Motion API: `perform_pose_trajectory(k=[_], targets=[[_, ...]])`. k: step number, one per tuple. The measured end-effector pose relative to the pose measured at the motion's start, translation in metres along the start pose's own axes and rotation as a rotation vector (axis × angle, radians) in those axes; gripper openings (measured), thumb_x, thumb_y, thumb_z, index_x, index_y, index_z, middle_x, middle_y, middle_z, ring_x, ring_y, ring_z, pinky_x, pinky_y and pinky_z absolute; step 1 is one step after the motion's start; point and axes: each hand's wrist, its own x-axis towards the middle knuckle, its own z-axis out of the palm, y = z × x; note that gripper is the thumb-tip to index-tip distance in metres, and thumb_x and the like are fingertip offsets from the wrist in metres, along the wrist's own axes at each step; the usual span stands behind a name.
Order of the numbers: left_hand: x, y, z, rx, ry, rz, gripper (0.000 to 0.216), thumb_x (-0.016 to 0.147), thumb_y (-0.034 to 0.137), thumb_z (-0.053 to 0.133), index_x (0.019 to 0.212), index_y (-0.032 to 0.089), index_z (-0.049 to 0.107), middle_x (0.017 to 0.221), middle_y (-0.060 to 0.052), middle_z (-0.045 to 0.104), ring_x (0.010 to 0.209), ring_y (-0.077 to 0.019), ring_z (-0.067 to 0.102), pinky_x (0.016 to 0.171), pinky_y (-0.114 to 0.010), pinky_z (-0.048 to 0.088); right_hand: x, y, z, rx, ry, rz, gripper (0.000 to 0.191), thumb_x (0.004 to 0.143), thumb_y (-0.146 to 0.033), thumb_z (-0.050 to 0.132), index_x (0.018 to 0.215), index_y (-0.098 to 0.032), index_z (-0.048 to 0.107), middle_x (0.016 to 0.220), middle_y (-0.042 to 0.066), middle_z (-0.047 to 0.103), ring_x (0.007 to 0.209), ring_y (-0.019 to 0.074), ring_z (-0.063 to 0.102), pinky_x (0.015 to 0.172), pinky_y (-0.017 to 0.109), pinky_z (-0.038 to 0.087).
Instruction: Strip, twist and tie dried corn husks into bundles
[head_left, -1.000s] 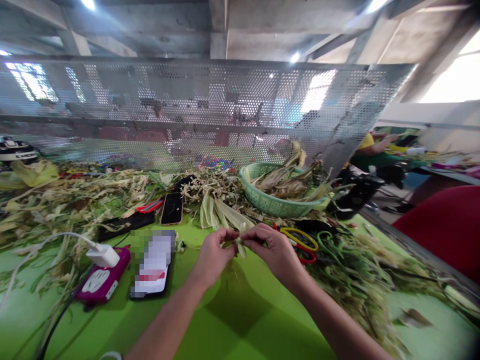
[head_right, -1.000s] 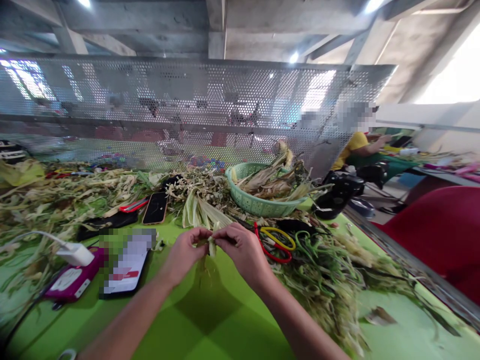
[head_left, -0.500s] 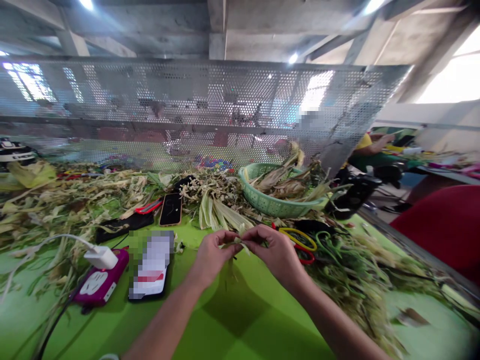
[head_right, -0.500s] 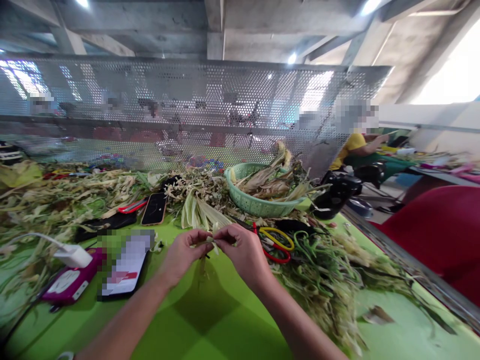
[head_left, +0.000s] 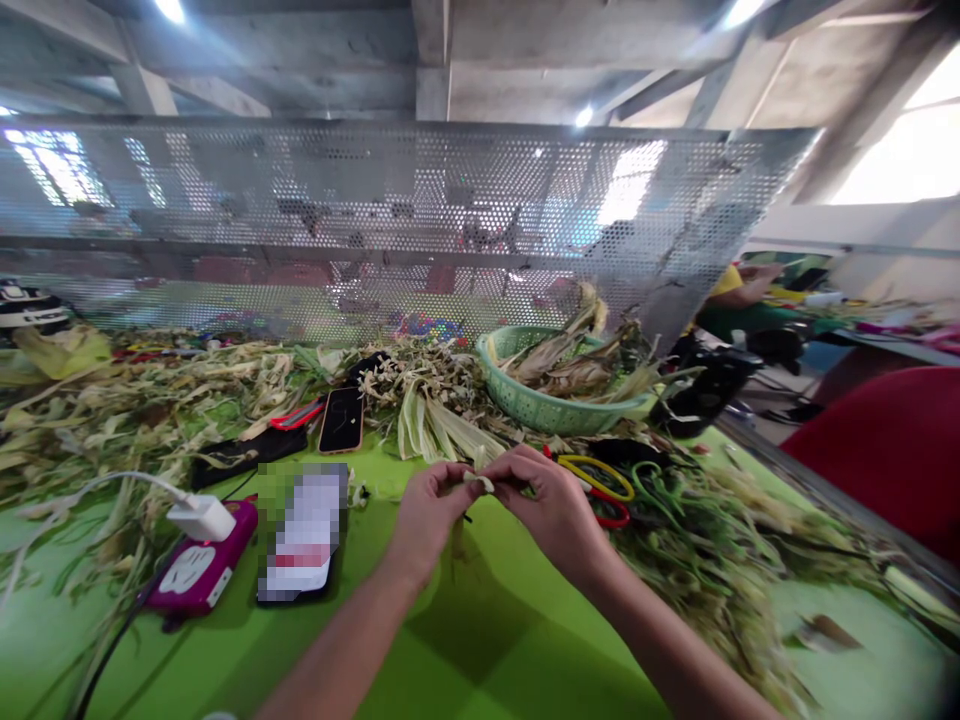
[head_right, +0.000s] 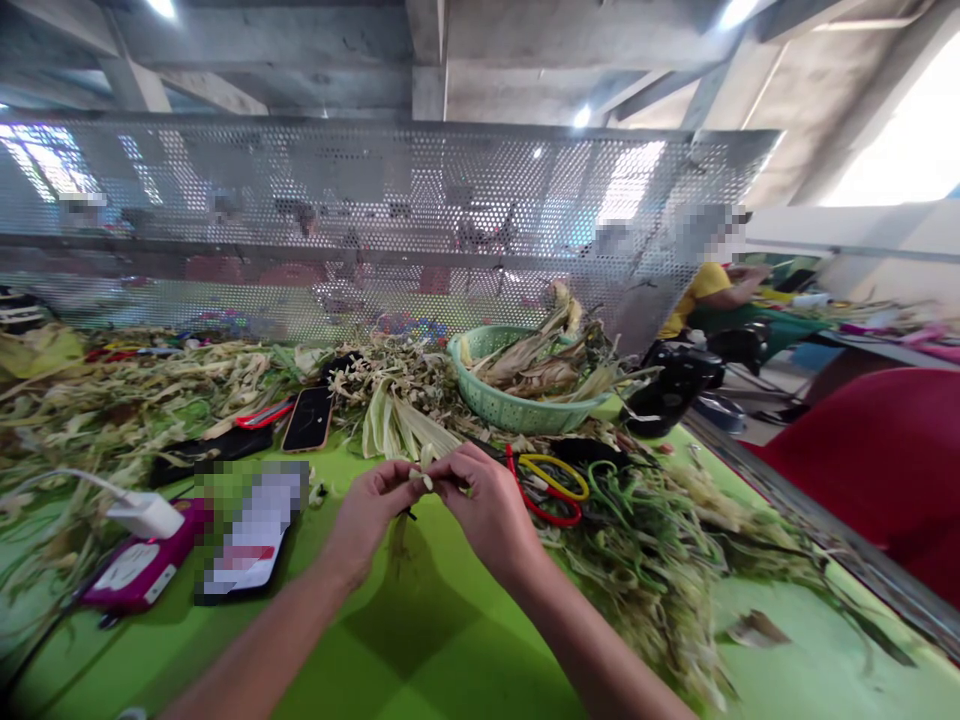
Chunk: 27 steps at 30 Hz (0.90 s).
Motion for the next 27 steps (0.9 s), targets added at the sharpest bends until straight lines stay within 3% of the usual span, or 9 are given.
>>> perform_pose_trajectory(k=[5, 10, 16, 27], targets=[[-0.001, 0.001, 0.002, -0.043, 0.019, -0.018, 0.026, 0.062, 0.032, 0.077, 0.076, 0.013, 0.066, 0.072, -0.001, 0.062, 0.069, -0.012, 0.051, 0.07, -0.024, 0.038, 0.001, 0.001, 0.002, 0.021, -0.03, 0.021, 0.013, 0.078, -0.014, 0.061, 0.081, -0.02, 0.071, 0.081, 0.004, 0.067, 0.075, 0.0174, 0.062, 0.069, 0.027, 0.047], [0.001, 0.001, 0.002, -0.099, 0.064, -0.029, 0.023, 0.062, 0.03, 0.077, 0.074, 0.014, 0.066, 0.07, -0.001, 0.062, 0.07, -0.012, 0.052, 0.071, -0.024, 0.038, 0.001, 0.0, 0.001, 0.216, -0.024, 0.139, 0.018, 0.08, -0.027, 0.064, 0.095, -0.019, 0.067, 0.085, 0.004, 0.069, 0.078, 0.018, 0.064, 0.073, 0.029, 0.051], [0.0, 0.001, 0.0, -0.073, 0.083, -0.044, 0.017, 0.064, 0.027, 0.073, 0.073, 0.015, 0.065, 0.069, 0.0, 0.061, 0.068, -0.0119, 0.051, 0.069, -0.024, 0.038, 0.001, -0.004, -0.004, 0.116, -0.045, 0.101, 0.018, 0.081, -0.034, 0.064, 0.087, -0.018, 0.068, 0.081, 0.004, 0.067, 0.075, 0.0174, 0.061, 0.068, 0.027, 0.048], [-0.002, 0.0, -0.004, 0.027, -0.071, 0.029, 0.019, 0.072, 0.029, 0.068, 0.085, 0.017, 0.064, 0.078, -0.001, 0.061, 0.075, -0.0139, 0.054, 0.073, -0.026, 0.039, -0.001, 0.009, 0.002, 0.006, 0.058, 0.087, 0.007, 0.082, -0.025, 0.059, 0.08, -0.018, 0.061, 0.074, 0.002, 0.061, 0.069, 0.0161, 0.057, 0.063, 0.026, 0.045]])
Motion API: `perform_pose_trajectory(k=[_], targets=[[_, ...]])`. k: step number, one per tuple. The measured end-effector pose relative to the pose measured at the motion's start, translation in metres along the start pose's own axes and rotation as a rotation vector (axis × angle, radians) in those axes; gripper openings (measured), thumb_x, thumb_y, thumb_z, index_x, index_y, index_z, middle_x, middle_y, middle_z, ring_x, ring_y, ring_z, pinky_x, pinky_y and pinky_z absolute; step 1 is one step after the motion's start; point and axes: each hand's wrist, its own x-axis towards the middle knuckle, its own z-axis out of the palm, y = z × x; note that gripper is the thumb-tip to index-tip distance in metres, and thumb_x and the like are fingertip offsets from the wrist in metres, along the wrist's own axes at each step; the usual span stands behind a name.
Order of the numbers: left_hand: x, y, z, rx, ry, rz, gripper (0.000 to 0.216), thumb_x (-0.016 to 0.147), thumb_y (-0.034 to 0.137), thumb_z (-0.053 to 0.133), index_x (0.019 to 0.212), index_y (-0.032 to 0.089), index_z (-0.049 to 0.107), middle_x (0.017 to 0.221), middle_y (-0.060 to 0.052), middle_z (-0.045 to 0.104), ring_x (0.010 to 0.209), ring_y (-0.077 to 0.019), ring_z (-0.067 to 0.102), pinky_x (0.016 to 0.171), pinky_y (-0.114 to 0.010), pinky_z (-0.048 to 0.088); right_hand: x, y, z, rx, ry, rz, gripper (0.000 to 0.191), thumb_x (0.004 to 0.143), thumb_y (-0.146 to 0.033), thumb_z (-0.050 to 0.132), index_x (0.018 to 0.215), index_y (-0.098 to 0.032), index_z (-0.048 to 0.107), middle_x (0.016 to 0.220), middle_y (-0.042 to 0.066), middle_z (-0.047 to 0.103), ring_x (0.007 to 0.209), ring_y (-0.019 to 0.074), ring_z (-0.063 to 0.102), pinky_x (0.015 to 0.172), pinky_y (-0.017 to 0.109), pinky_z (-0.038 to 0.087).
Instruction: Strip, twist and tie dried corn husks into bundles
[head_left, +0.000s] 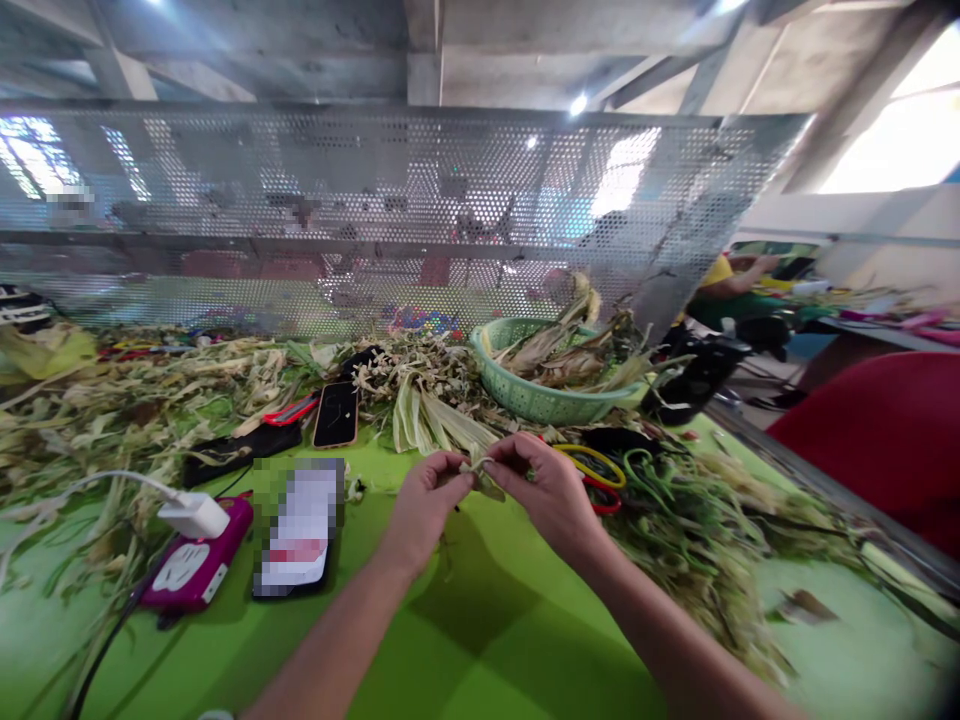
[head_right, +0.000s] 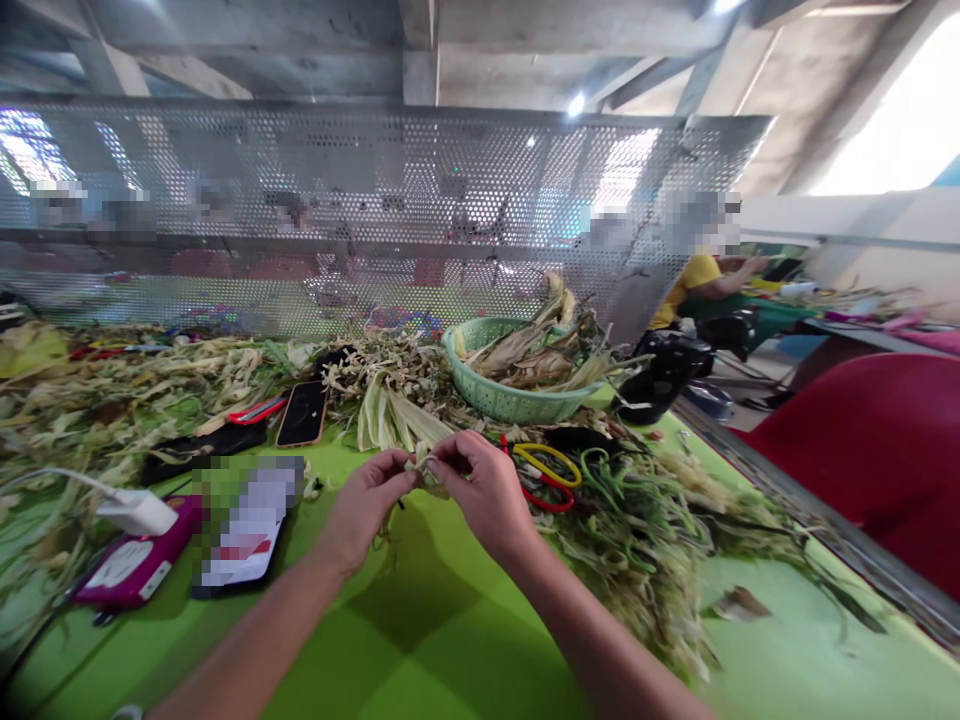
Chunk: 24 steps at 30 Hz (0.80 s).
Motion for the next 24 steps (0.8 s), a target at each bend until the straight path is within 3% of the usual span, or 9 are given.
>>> perform_pose_trajectory(k=[12, 20, 24], targets=[[-0.0007, 0.0003, 0.0007, 0.145, -0.003, 0.043, 0.031, 0.071, 0.042, 0.071, 0.087, 0.015, 0.065, 0.081, -0.004, 0.064, 0.073, -0.0147, 0.054, 0.066, -0.024, 0.039, -0.0005, -0.0008, 0.0012, -0.064, 0.02, -0.017, 0.006, 0.082, -0.021, 0.058, 0.077, -0.018, 0.06, 0.074, 0.002, 0.061, 0.071, 0.0162, 0.057, 0.063, 0.025, 0.044], [0.0014, 0.0015, 0.0018, -0.074, 0.112, -0.03, 0.023, 0.065, 0.033, 0.075, 0.076, 0.016, 0.064, 0.069, 0.001, 0.06, 0.067, -0.0115, 0.052, 0.067, -0.022, 0.039, -0.0021, -0.0041, 0.0071, 0.111, -0.011, 0.035, 0.014, 0.083, -0.031, 0.061, 0.085, -0.018, 0.062, 0.078, 0.003, 0.063, 0.069, 0.0157, 0.057, 0.063, 0.026, 0.047], [0.0023, -0.0001, 0.0016, -0.153, 0.189, -0.027, 0.023, 0.061, 0.032, 0.077, 0.074, 0.017, 0.066, 0.071, 0.0, 0.062, 0.071, -0.0119, 0.054, 0.071, -0.023, 0.04, -0.0026, -0.0053, 0.0094, 0.037, -0.004, -0.049, 0.012, 0.083, -0.031, 0.062, 0.08, -0.019, 0.063, 0.078, 0.004, 0.062, 0.071, 0.0169, 0.058, 0.064, 0.027, 0.047]])
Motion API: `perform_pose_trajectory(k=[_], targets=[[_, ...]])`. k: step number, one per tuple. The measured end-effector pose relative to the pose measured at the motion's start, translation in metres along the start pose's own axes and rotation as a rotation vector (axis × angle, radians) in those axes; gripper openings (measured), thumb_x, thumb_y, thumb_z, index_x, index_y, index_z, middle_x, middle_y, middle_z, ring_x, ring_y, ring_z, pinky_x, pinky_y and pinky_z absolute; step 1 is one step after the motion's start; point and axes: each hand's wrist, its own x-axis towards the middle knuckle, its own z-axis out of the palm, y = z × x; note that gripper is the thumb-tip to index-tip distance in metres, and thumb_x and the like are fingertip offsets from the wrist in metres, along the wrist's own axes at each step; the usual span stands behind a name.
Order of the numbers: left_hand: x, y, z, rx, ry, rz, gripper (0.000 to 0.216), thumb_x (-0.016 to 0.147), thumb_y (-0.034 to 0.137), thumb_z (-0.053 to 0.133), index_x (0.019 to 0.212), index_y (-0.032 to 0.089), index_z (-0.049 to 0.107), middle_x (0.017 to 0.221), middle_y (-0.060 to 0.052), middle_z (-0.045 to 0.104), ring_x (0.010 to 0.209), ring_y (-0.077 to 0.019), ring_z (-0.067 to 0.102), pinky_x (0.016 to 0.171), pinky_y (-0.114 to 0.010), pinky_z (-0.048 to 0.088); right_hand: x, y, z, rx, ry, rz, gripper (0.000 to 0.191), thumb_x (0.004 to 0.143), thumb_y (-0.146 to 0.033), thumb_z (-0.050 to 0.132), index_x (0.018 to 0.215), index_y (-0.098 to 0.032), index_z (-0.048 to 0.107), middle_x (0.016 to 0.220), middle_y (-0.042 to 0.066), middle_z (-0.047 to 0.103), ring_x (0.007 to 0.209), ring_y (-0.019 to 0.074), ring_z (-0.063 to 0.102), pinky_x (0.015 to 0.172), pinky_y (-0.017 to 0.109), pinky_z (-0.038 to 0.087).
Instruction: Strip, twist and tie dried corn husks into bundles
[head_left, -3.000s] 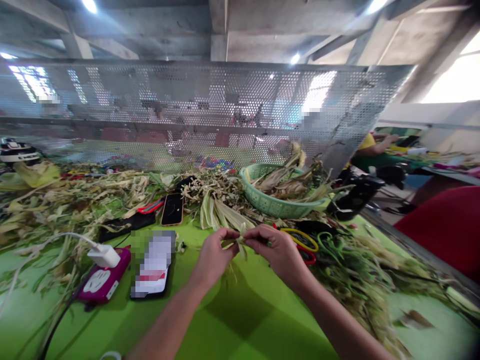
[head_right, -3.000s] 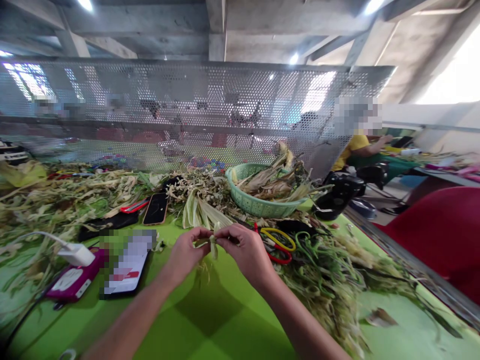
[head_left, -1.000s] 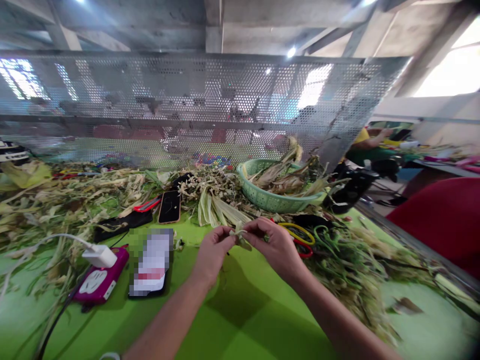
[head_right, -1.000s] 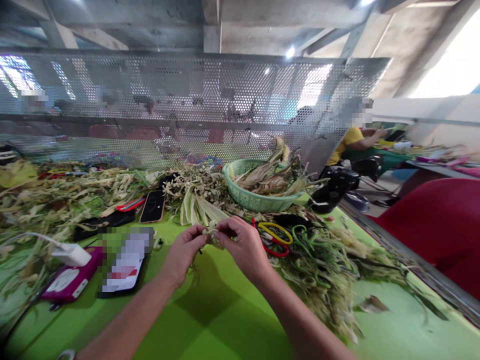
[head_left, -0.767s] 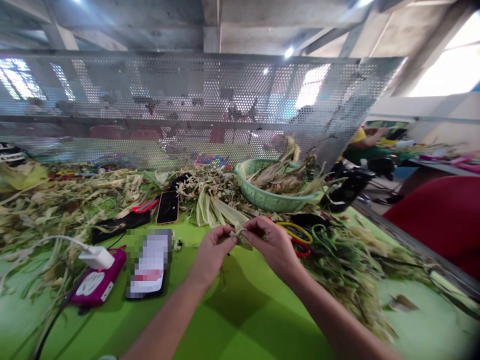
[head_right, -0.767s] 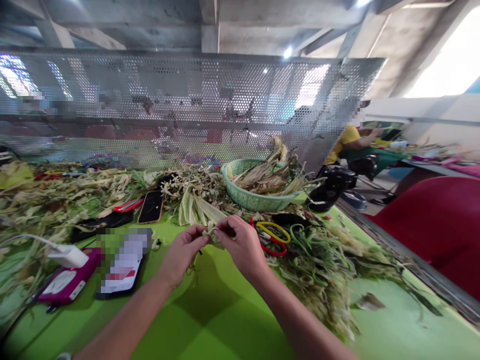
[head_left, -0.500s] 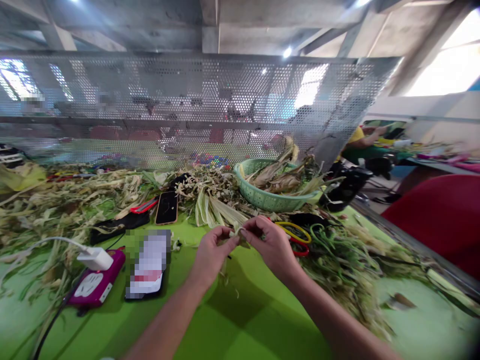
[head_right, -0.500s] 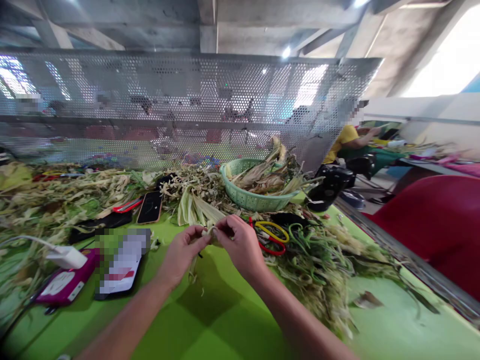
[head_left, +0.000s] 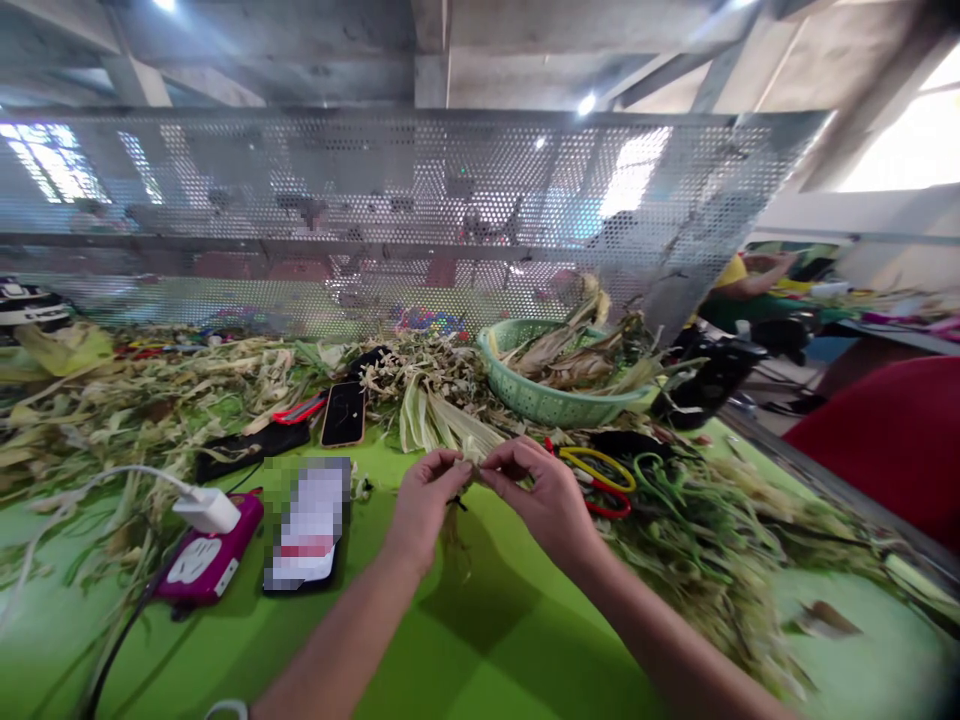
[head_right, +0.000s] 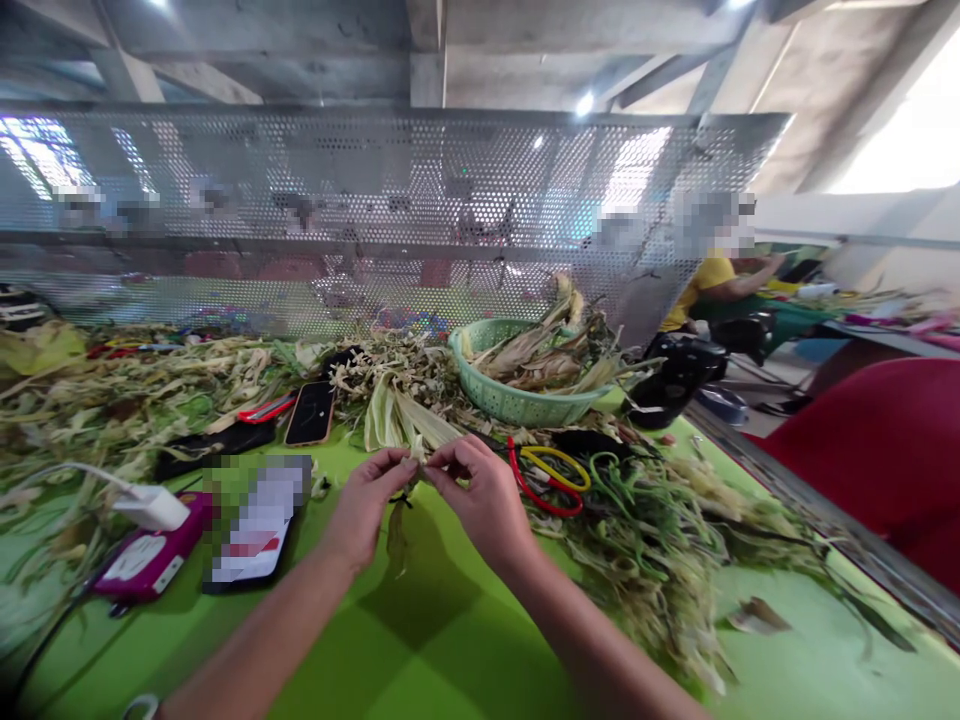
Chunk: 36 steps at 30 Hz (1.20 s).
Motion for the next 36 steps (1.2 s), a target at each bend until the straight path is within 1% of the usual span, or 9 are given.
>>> perform_pose_trajectory(k=[4, 8, 12, 15, 20, 23, 29, 32, 36], targets=[[-0.0003, -0.0031, -0.0004, -0.132, 0.014, -0.117, 0.028, 0.057, 0.032, 0.08, 0.075, 0.017, 0.065, 0.069, 0.001, 0.063, 0.064, -0.011, 0.054, 0.064, -0.023, 0.04, -0.0007, -0.0011, 0.0026, -0.053, -0.008, -0.048, 0.01, 0.082, -0.027, 0.063, 0.077, -0.02, 0.064, 0.078, 0.004, 0.062, 0.072, 0.0175, 0.059, 0.067, 0.028, 0.047], [-0.0023, -0.0037, 0.0, -0.228, -0.03, -0.169, 0.026, 0.059, 0.029, 0.079, 0.075, 0.016, 0.063, 0.067, 0.001, 0.063, 0.062, -0.0111, 0.055, 0.061, -0.023, 0.041, -0.0002, 0.0009, 0.0022, 0.021, -0.045, 0.029, 0.012, 0.081, -0.03, 0.065, 0.076, -0.019, 0.064, 0.077, 0.003, 0.061, 0.071, 0.0162, 0.058, 0.065, 0.026, 0.046], [-0.0036, -0.0022, 0.0003, -0.107, -0.099, -0.119, 0.022, 0.064, 0.03, 0.076, 0.075, 0.016, 0.063, 0.069, 0.0, 0.063, 0.065, -0.0125, 0.057, 0.065, -0.025, 0.042, 0.0028, 0.0027, -0.0009, 0.306, -0.094, 0.217, 0.027, 0.077, -0.041, 0.068, 0.088, -0.017, 0.061, 0.076, 0.002, 0.061, 0.068, 0.0149, 0.057, 0.061, 0.025, 0.047], [-0.0035, -0.0009, 0.0, 0.032, -0.124, -0.038, 0.022, 0.066, 0.032, 0.075, 0.076, 0.016, 0.065, 0.071, 0.0, 0.063, 0.067, -0.0117, 0.055, 0.067, -0.023, 0.041, 0.004, 0.002, -0.0013, 0.43, -0.119, 0.25, 0.032, 0.075, -0.042, 0.069, 0.093, -0.016, 0.061, 0.077, 0.002, 0.062, 0.07, 0.0149, 0.057, 0.064, 0.026, 0.047], [-0.0033, 0.0025, 0.0013, 0.156, -0.187, 0.042, 0.02, 0.07, 0.034, 0.071, 0.078, 0.016, 0.067, 0.072, -0.001, 0.063, 0.068, -0.0127, 0.055, 0.068, -0.024, 0.04, 0.0035, 0.0022, 0.0008, 0.37, -0.062, 0.236, 0.024, 0.078, -0.04, 0.065, 0.079, -0.016, 0.061, 0.07, 0.0, 0.057, 0.066, 0.0133, 0.052, 0.061, 0.024, 0.044], [-0.0035, 0.005, 0.0025, 0.177, -0.223, 0.055, 0.018, 0.071, 0.031, 0.07, 0.079, 0.015, 0.068, 0.075, -0.002, 0.065, 0.072, -0.0136, 0.056, 0.072, -0.025, 0.041, 0.0039, 0.0038, 0.0013, 0.386, -0.032, 0.247, 0.022, 0.08, -0.038, 0.062, 0.077, -0.016, 0.06, 0.068, -0.001, 0.054, 0.064, 0.0121, 0.049, 0.06, 0.023, 0.041], [-0.0007, 0.0024, -0.0022, -0.021, -0.1, -0.087, 0.019, 0.067, 0.029, 0.074, 0.078, 0.016, 0.065, 0.07, 0.001, 0.063, 0.063, -0.0105, 0.055, 0.065, -0.023, 0.041, 0.0039, 0.0033, -0.0001, 0.396, -0.047, 0.246, 0.023, 0.082, -0.039, 0.061, 0.088, -0.016, 0.06, 0.078, 0.002, 0.059, 0.069, 0.0133, 0.052, 0.063, 0.024, 0.043], [0.0023, -0.0011, -0.0056, -0.099, -0.041, -0.091, 0.023, 0.064, 0.03, 0.077, 0.079, 0.017, 0.066, 0.072, 0.0, 0.065, 0.065, -0.0108, 0.057, 0.066, -0.024, 0.043, 0.0023, 0.0029, 0.0012, 0.287, -0.034, 0.19, 0.022, 0.079, -0.039, 0.065, 0.082, -0.017, 0.059, 0.073, 0.0, 0.057, 0.066, 0.0133, 0.051, 0.059, 0.024, 0.043], [0.0034, -0.0029, -0.0059, -0.127, -0.04, -0.099, 0.024, 0.061, 0.029, 0.079, 0.078, 0.016, 0.067, 0.07, 0.001, 0.064, 0.063, -0.0097, 0.057, 0.063, -0.022, 0.043, 0.0002, 0.0052, 0.0061, 0.14, -0.028, 0.104, 0.017, 0.079, -0.034, 0.066, 0.081, -0.017, 0.064, 0.078, 0.003, 0.061, 0.07, 0.0157, 0.055, 0.063, 0.026, 0.045]])
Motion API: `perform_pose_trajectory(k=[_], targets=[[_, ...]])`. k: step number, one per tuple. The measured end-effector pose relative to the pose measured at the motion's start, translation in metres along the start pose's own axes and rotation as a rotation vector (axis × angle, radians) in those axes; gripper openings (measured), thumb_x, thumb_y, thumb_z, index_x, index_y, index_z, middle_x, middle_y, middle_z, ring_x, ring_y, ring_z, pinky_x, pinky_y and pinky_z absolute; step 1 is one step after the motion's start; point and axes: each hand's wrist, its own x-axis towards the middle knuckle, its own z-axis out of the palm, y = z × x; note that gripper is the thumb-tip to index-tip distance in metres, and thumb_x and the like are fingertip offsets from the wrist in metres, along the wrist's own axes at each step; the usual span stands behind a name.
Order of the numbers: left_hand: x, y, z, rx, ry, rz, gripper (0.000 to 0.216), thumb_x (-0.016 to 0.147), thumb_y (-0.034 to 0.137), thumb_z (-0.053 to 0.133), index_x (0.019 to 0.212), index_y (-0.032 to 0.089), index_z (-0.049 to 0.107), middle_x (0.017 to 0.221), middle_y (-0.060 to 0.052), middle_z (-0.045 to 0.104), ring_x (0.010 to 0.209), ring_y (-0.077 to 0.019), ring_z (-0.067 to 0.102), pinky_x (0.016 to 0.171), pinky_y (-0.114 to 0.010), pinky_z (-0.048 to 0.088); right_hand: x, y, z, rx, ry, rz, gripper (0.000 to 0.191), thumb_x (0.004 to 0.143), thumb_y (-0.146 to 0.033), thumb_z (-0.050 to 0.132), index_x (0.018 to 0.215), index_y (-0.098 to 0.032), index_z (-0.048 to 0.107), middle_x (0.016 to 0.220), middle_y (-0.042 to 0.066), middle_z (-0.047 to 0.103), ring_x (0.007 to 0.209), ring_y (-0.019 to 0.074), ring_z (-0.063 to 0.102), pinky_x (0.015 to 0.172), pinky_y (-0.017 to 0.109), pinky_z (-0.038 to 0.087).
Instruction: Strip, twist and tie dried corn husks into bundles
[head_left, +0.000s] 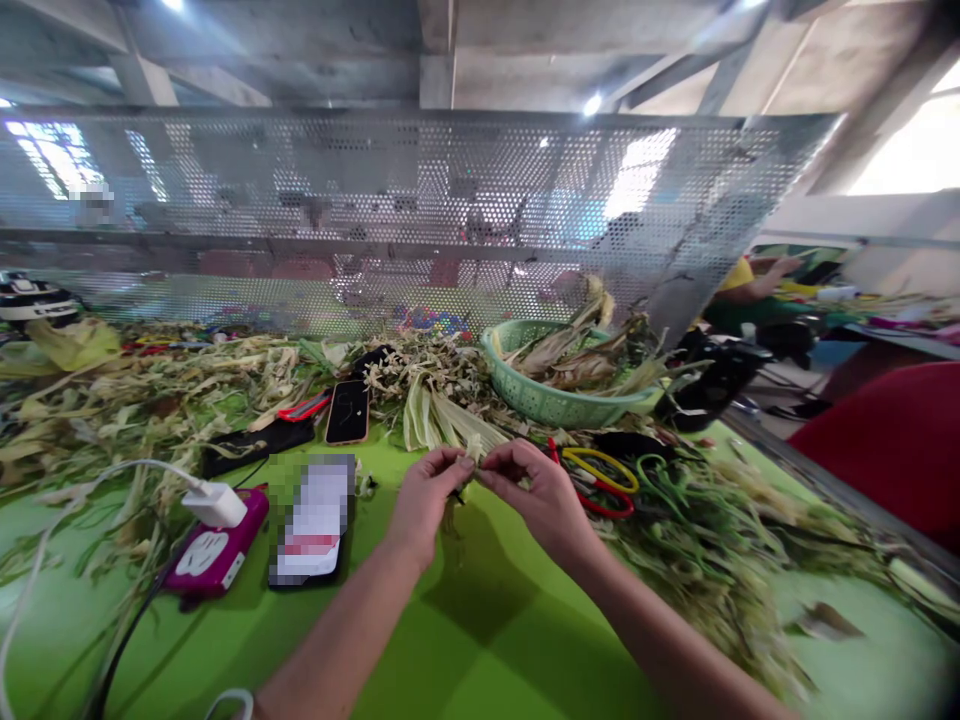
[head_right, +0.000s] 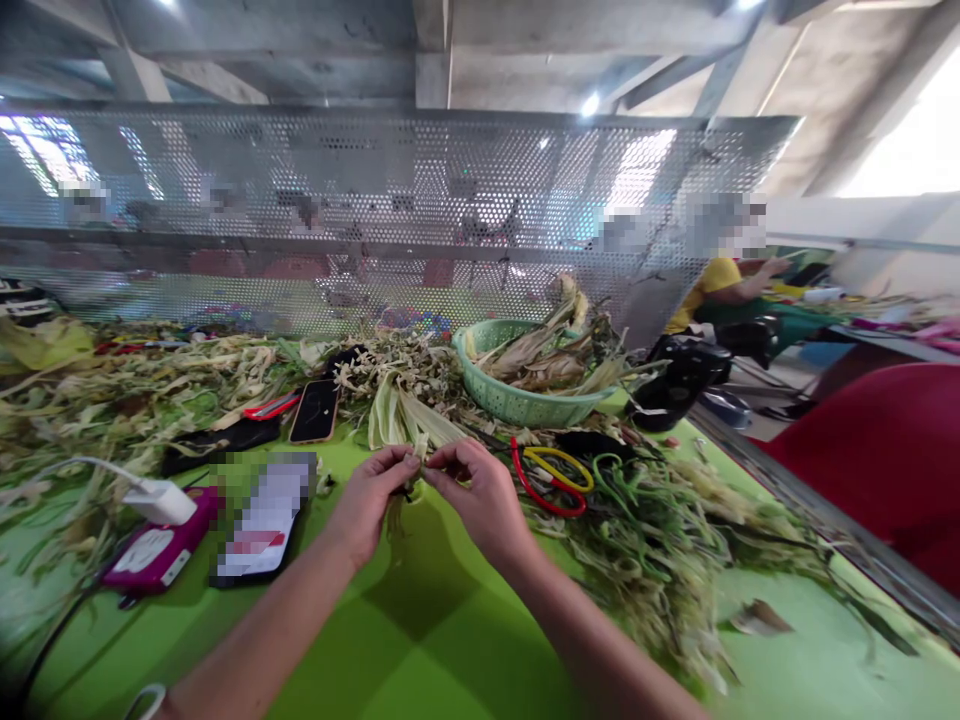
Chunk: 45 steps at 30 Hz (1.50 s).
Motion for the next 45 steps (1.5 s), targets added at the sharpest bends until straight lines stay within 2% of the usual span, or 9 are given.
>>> perform_pose_trajectory(k=[7, 13, 17, 20, 24, 33, 38, 41, 45], targets=[[-0.003, 0.005, 0.003, 0.031, 0.034, 0.003, 0.018, 0.065, 0.027, 0.075, 0.076, 0.017, 0.066, 0.065, 0.003, 0.063, 0.06, -0.0092, 0.056, 0.061, -0.022, 0.043, 0.003, 0.0, -0.008, 0.01, 0.003, 0.008, 0.016, 0.079, -0.032, 0.066, 0.08, -0.017, 0.063, 0.076, 0.003, 0.061, 0.069, 0.0148, 0.054, 0.062, 0.025, 0.044], [0.001, 0.028, -0.008, -0.07, 0.15, 0.097, 0.025, 0.057, 0.025, 0.08, 0.076, 0.018, 0.067, 0.066, 0.004, 0.065, 0.06, -0.0078, 0.058, 0.06, -0.019, 0.044, 0.011, 0.005, -0.029, 0.044, 0.181, 0.052, 0.021, 0.082, -0.036, 0.062, 0.086, -0.016, 0.064, 0.074, 0.003, 0.06, 0.065, 0.0142, 0.052, 0.058, 0.024, 0.041], [0.001, 0.04, -0.012, -0.152, 0.132, 0.098, 0.027, 0.056, 0.025, 0.081, 0.075, 0.017, 0.064, 0.064, 0.003, 0.065, 0.058, -0.0082, 0.058, 0.059, -0.019, 0.046, 0.009, 0.011, -0.015, -0.15, -0.047, -0.033, 0.012, 0.08, -0.025, 0.063, 0.086, -0.018, 0.07, 0.084, 0.005, 0.064, 0.075, 0.017, 0.057, 0.065, 0.027, 0.044], [0.002, 0.042, -0.014, -0.168, 0.123, 0.109, 0.026, 0.056, 0.025, 0.081, 0.075, 0.017, 0.064, 0.068, 0.003, 0.066, 0.061, -0.0081, 0.06, 0.059, -0.018, 0.046, 0.002, 0.016, 0.002, -0.208, -0.253, -0.057, 0.019, 0.078, -0.018, 0.064, 0.095, -0.021, 0.071, 0.1, 0.005, 0.063, 0.074, 0.0148, 0.059, 0.069, 0.026, 0.047], [0.003, 0.041, -0.015, -0.17, 0.126, 0.134, 0.024, 0.059, 0.023, 0.079, 0.076, 0.018, 0.064, 0.07, 0.003, 0.067, 0.064, -0.008, 0.061, 0.061, -0.018, 0.048, -0.005, 0.023, 0.012, -0.342, -0.354, -0.103, 0.013, 0.076, -0.016, 0.067, 0.088, -0.02, 0.071, 0.104, 0.006, 0.061, 0.079, 0.0151, 0.061, 0.074, 0.026, 0.047], [0.002, 0.043, -0.018, -0.087, 0.18, 0.101, 0.028, 0.054, 0.024, 0.082, 0.077, 0.018, 0.067, 0.07, 0.003, 0.067, 0.061, -0.0084, 0.061, 0.057, -0.017, 0.051, 0.002, 0.016, -0.005, -0.421, -0.143, -0.042, 0.009, 0.077, -0.012, 0.063, 0.081, -0.019, 0.067, 0.078, 0.0, 0.068, 0.071, 0.0137, 0.061, 0.064, 0.021, 0.043], [0.003, 0.038, -0.018, -0.051, 0.187, 0.08, 0.029, 0.052, 0.024, 0.083, 0.076, 0.018, 0.067, 0.07, 0.004, 0.067, 0.06, -0.0074, 0.06, 0.056, -0.016, 0.051, 0.006, 0.014, -0.015, -0.418, -0.069, -0.084, 0.013, 0.079, -0.015, 0.063, 0.089, -0.021, 0.07, 0.088, 0.002, 0.071, 0.079, 0.0157, 0.063, 0.07, 0.023, 0.045], [0.003, 0.036, -0.017, -0.038, 0.178, 0.054, 0.031, 0.051, 0.024, 0.083, 0.076, 0.018, 0.066, 0.069, 0.004, 0.066, 0.058, -0.007, 0.059, 0.054, -0.015, 0.05, 0.011, 0.009, -0.034, -0.441, 0.028, -0.116, 0.019, 0.081, -0.017, 0.062, 0.097, -0.022, 0.07, 0.097, 0.004, 0.07, 0.084, 0.0166, 0.063, 0.075, 0.025, 0.045], [0.003, 0.037, -0.016, -0.058, 0.197, 0.045, 0.034, 0.049, 0.023, 0.084, 0.077, 0.017, 0.066, 0.068, 0.004, 0.066, 0.058, -0.0071, 0.058, 0.054, -0.016, 0.048, 0.018, 0.003, -0.069, -0.565, 0.085, -0.026, 0.012, 0.08, -0.022, 0.061, 0.086, -0.02, 0.071, 0.086, 0.003, 0.07, 0.076, 0.0162, 0.061, 0.069, 0.024, 0.043]])
